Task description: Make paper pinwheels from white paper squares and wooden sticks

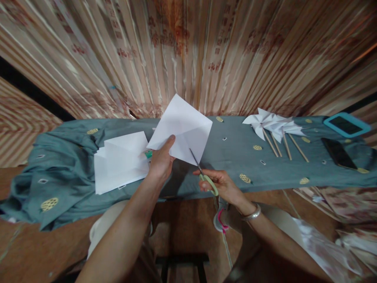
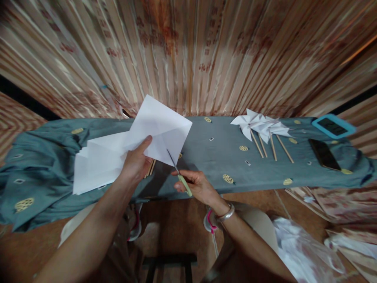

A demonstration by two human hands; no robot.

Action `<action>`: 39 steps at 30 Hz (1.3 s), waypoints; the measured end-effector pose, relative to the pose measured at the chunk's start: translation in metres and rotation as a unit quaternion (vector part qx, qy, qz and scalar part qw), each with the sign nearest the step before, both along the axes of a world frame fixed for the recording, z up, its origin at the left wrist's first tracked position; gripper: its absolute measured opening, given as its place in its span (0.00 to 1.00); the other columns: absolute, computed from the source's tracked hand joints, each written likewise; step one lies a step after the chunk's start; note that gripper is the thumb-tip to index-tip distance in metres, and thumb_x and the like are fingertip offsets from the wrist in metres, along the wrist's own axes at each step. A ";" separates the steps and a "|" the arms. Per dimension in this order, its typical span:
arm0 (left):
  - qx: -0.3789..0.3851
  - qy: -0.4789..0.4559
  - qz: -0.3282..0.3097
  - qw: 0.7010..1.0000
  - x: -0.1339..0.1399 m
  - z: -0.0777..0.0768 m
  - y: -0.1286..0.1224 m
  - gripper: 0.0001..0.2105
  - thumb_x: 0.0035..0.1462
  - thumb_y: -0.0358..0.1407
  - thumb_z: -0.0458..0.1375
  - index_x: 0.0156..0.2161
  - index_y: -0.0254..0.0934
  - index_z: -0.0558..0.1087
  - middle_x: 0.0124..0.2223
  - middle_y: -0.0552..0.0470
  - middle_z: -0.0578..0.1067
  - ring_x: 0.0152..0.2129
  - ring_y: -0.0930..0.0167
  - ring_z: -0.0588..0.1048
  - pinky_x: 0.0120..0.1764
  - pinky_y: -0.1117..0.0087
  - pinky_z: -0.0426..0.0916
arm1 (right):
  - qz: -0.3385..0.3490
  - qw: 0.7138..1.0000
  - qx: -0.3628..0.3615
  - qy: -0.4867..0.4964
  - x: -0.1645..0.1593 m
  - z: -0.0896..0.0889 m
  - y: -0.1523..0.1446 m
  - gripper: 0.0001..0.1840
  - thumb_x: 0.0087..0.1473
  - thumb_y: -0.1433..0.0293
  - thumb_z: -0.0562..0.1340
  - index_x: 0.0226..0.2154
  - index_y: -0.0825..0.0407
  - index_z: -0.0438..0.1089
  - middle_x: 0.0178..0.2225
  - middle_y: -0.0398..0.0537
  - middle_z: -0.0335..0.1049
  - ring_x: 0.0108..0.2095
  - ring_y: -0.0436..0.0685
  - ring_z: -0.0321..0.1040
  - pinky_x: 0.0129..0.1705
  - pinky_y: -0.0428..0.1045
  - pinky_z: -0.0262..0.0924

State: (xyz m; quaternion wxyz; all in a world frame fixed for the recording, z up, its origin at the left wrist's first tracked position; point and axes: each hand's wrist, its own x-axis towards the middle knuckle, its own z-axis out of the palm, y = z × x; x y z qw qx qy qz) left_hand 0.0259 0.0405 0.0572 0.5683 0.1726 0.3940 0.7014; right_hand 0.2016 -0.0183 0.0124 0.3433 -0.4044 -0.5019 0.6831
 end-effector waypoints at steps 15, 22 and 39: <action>-0.007 0.000 -0.042 0.999 0.008 -0.001 -0.007 0.14 0.50 0.25 0.62 0.44 0.35 0.74 0.43 0.47 0.80 0.41 0.66 0.79 0.48 0.66 0.72 | -0.002 0.998 0.056 -0.029 0.000 -0.003 0.002 0.28 0.44 0.52 0.69 0.43 0.54 0.75 0.23 0.40 0.64 0.24 0.46 0.56 0.25 0.44 0.53; -0.019 0.004 -0.046 0.999 0.007 -0.002 -0.007 0.14 0.50 0.26 0.62 0.44 0.35 0.74 0.42 0.48 0.80 0.40 0.67 0.79 0.45 0.68 0.73 | -0.010 0.999 0.044 -0.016 -0.001 -0.005 0.003 0.28 0.41 0.52 0.71 0.41 0.53 0.76 0.22 0.39 0.63 0.23 0.46 0.56 0.23 0.43 0.51; -0.004 0.005 -0.040 0.999 0.006 -0.007 -0.004 0.14 0.48 0.28 0.64 0.43 0.37 0.74 0.43 0.48 0.80 0.42 0.65 0.79 0.46 0.67 0.72 | -0.029 1.000 -0.001 -0.004 -0.006 -0.002 0.004 0.27 0.38 0.54 0.73 0.39 0.53 0.77 0.21 0.39 0.67 0.21 0.45 0.58 0.24 0.44 0.58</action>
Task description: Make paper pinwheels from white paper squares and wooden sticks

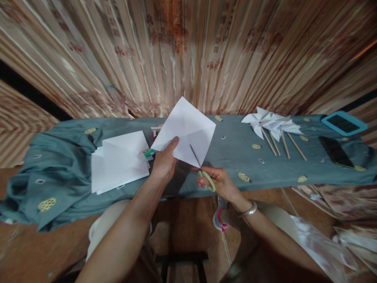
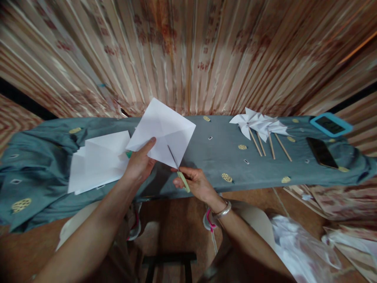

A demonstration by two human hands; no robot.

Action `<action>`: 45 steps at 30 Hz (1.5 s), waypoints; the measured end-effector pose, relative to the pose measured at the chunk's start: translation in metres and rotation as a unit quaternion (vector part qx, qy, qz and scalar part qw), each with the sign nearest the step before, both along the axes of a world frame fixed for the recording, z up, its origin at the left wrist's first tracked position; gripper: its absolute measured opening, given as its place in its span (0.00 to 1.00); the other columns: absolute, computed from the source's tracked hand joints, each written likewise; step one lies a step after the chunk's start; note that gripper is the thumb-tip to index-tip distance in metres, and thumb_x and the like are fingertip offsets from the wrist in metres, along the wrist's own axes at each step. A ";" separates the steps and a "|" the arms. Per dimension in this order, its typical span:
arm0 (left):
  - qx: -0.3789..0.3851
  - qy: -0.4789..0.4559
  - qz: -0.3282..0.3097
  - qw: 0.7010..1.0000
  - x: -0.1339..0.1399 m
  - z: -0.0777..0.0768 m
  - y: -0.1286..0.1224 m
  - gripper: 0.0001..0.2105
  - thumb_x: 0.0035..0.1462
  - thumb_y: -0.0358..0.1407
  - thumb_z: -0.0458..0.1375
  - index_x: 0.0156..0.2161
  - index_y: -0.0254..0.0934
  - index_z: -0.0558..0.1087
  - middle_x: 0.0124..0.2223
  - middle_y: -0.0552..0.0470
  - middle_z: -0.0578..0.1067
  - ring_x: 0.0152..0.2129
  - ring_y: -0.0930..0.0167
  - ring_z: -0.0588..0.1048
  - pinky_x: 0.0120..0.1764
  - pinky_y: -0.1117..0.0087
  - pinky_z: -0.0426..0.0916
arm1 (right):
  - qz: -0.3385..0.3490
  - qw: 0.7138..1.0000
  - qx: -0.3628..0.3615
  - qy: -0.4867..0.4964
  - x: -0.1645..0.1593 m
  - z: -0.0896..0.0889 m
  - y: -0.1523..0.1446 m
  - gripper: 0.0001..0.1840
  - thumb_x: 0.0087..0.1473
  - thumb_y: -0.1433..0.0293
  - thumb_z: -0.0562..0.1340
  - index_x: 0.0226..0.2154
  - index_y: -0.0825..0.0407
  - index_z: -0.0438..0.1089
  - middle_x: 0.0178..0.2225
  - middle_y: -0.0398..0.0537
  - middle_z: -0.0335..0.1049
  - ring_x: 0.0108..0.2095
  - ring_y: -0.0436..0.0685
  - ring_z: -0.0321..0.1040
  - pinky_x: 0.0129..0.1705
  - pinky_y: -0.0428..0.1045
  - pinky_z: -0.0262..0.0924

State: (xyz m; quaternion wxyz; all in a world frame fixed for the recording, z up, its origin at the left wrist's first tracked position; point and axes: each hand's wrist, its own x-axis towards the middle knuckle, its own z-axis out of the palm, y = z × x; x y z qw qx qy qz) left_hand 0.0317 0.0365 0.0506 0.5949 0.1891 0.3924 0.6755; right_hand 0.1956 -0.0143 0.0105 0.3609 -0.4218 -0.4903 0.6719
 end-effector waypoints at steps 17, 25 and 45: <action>-0.020 0.013 -0.021 0.999 0.003 0.000 -0.002 0.12 0.51 0.27 0.61 0.42 0.38 0.74 0.37 0.52 0.80 0.37 0.68 0.79 0.41 0.69 0.73 | -0.006 1.000 0.000 0.003 0.000 -0.002 0.002 0.26 0.38 0.53 0.73 0.33 0.54 0.70 0.21 0.39 0.69 0.21 0.46 0.62 0.23 0.43 0.57; -0.027 0.004 -0.016 1.000 0.004 0.001 -0.003 0.14 0.50 0.26 0.61 0.44 0.38 0.74 0.38 0.53 0.81 0.36 0.69 0.79 0.42 0.70 0.74 | -0.004 1.000 -0.004 0.007 -0.001 -0.003 0.002 0.26 0.37 0.53 0.73 0.33 0.53 0.69 0.21 0.38 0.68 0.20 0.45 0.63 0.23 0.43 0.58; -0.037 0.018 -0.013 0.999 0.007 -0.001 -0.004 0.16 0.48 0.27 0.63 0.44 0.34 0.74 0.38 0.51 0.81 0.32 0.69 0.79 0.39 0.70 0.74 | -0.017 1.000 -0.003 0.017 -0.002 -0.001 0.002 0.27 0.36 0.52 0.73 0.34 0.53 0.69 0.21 0.38 0.69 0.20 0.46 0.64 0.23 0.43 0.59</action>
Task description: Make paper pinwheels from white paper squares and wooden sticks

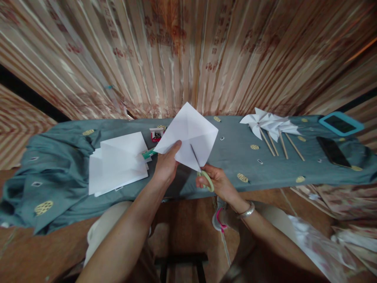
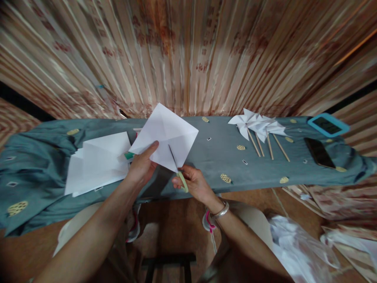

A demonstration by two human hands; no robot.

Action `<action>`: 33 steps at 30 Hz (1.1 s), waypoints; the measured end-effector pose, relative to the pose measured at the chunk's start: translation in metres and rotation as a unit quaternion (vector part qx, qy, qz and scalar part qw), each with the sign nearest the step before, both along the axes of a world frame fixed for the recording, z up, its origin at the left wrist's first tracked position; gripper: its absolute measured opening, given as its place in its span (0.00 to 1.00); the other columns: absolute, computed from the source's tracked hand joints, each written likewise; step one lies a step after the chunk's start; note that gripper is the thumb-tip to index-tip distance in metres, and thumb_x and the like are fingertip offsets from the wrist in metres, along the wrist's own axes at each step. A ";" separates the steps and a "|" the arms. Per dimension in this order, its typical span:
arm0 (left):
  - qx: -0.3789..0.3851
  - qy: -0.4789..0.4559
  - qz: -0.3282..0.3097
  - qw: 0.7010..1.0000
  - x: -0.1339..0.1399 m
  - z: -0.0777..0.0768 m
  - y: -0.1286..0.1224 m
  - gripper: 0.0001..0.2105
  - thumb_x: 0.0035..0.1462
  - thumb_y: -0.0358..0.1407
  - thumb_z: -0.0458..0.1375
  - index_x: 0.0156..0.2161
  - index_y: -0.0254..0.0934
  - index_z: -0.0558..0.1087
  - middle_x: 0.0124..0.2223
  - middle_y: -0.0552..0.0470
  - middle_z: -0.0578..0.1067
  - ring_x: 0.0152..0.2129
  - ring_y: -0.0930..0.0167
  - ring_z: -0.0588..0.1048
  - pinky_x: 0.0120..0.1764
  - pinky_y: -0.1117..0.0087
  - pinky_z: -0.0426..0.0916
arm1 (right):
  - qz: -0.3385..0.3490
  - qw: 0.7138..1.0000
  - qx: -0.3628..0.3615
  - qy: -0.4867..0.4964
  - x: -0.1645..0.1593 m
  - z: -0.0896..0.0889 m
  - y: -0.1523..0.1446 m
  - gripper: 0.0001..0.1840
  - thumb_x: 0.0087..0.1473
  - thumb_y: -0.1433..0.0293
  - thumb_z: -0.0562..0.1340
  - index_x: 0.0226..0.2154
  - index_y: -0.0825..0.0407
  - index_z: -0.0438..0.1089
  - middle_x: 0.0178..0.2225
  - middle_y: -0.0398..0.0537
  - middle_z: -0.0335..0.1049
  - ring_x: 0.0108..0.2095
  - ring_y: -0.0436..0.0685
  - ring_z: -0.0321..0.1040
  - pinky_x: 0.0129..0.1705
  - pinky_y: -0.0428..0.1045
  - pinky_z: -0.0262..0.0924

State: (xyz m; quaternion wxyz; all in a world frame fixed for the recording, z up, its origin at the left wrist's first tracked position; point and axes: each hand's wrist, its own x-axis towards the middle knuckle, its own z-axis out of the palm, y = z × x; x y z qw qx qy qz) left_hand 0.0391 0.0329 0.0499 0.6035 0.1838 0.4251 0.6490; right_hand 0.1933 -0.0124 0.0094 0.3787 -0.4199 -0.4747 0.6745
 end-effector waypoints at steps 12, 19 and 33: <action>0.010 0.001 -0.002 1.000 -0.002 -0.003 0.000 0.13 0.47 0.28 0.64 0.41 0.36 0.75 0.35 0.52 0.80 0.29 0.70 0.78 0.32 0.73 0.72 | -0.006 1.000 0.004 0.000 -0.001 -0.004 0.000 0.29 0.38 0.50 0.72 0.37 0.53 0.71 0.21 0.39 0.70 0.20 0.46 0.64 0.23 0.43 0.58; -0.005 0.001 -0.003 1.000 -0.001 -0.002 0.000 0.14 0.47 0.28 0.63 0.42 0.36 0.76 0.37 0.52 0.81 0.31 0.69 0.79 0.33 0.72 0.73 | -0.005 1.000 0.005 -0.007 0.000 -0.005 0.000 0.30 0.38 0.50 0.71 0.38 0.53 0.70 0.21 0.39 0.70 0.20 0.46 0.64 0.23 0.43 0.58; 0.002 0.012 -0.008 1.000 -0.001 -0.002 -0.001 0.13 0.48 0.28 0.63 0.42 0.36 0.75 0.38 0.51 0.80 0.34 0.67 0.79 0.38 0.68 0.73 | -0.007 1.000 0.002 -0.003 -0.002 0.000 0.000 0.27 0.37 0.51 0.72 0.35 0.53 0.71 0.20 0.39 0.70 0.19 0.46 0.63 0.22 0.44 0.57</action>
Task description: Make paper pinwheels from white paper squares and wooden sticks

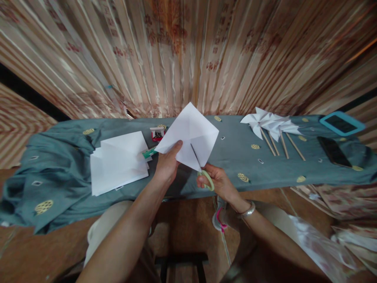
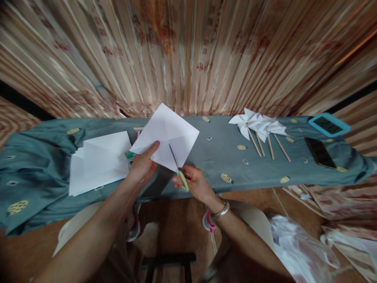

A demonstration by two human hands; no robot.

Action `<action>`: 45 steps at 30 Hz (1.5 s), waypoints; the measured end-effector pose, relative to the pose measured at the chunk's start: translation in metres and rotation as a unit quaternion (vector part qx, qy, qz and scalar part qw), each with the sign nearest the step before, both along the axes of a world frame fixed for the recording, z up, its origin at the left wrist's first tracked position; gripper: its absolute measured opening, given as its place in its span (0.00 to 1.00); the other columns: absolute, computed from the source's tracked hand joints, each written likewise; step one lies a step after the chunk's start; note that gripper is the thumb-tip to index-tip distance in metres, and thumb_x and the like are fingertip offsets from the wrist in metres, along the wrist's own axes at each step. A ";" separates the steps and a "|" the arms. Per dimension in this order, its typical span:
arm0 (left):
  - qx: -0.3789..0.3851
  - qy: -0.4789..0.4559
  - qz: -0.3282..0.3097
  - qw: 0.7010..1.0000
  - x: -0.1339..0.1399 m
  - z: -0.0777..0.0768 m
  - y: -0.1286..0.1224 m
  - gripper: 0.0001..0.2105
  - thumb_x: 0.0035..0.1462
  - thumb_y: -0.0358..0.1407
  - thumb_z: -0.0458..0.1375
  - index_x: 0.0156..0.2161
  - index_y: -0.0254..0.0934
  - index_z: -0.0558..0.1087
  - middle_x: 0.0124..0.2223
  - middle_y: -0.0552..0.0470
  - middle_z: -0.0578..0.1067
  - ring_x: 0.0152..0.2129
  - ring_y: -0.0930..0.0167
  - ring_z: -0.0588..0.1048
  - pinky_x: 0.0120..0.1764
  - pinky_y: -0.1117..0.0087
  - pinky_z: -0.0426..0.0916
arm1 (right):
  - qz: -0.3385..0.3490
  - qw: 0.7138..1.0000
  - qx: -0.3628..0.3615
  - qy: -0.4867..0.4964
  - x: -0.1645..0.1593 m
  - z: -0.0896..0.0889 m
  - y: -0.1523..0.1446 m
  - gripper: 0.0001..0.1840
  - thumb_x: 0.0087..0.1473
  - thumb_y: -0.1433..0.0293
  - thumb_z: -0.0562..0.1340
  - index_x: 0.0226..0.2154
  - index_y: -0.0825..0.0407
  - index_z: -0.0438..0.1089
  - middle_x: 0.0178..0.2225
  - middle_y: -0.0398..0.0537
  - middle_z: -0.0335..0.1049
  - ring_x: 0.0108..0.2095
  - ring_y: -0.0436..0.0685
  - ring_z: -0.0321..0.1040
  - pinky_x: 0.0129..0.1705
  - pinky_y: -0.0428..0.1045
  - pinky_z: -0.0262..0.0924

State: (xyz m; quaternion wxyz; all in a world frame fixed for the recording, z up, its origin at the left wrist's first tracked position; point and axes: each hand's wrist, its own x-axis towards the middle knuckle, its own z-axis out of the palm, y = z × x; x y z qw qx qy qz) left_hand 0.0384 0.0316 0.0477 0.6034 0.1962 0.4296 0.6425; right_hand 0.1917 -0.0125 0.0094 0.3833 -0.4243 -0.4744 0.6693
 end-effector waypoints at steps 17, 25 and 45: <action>0.040 -0.037 0.065 0.996 -0.015 0.008 0.012 0.13 0.47 0.25 0.63 0.41 0.34 0.75 0.41 0.48 0.81 0.43 0.64 0.78 0.49 0.65 0.72 | 0.133 0.990 -0.013 -0.039 0.018 0.009 -0.006 0.30 0.45 0.51 0.67 0.44 0.55 0.69 0.26 0.43 0.70 0.25 0.48 0.64 0.27 0.44 0.58; 0.036 0.004 0.050 0.998 -0.027 0.010 0.008 0.14 0.42 0.25 0.64 0.38 0.36 0.76 0.36 0.50 0.81 0.37 0.67 0.79 0.45 0.68 0.72 | -0.024 0.996 0.070 -0.046 0.075 0.025 0.011 0.30 0.39 0.48 0.70 0.39 0.53 0.75 0.25 0.46 0.73 0.22 0.50 0.64 0.26 0.47 0.59; -0.044 0.064 -0.256 0.964 -0.001 -0.019 -0.015 0.14 0.35 0.37 0.71 0.31 0.32 0.79 0.30 0.45 0.80 0.25 0.67 0.77 0.31 0.70 0.71 | -0.268 0.959 0.072 -0.062 0.052 0.014 0.028 0.26 0.27 0.59 0.75 0.32 0.51 0.71 0.24 0.39 0.74 0.23 0.51 0.67 0.28 0.48 0.64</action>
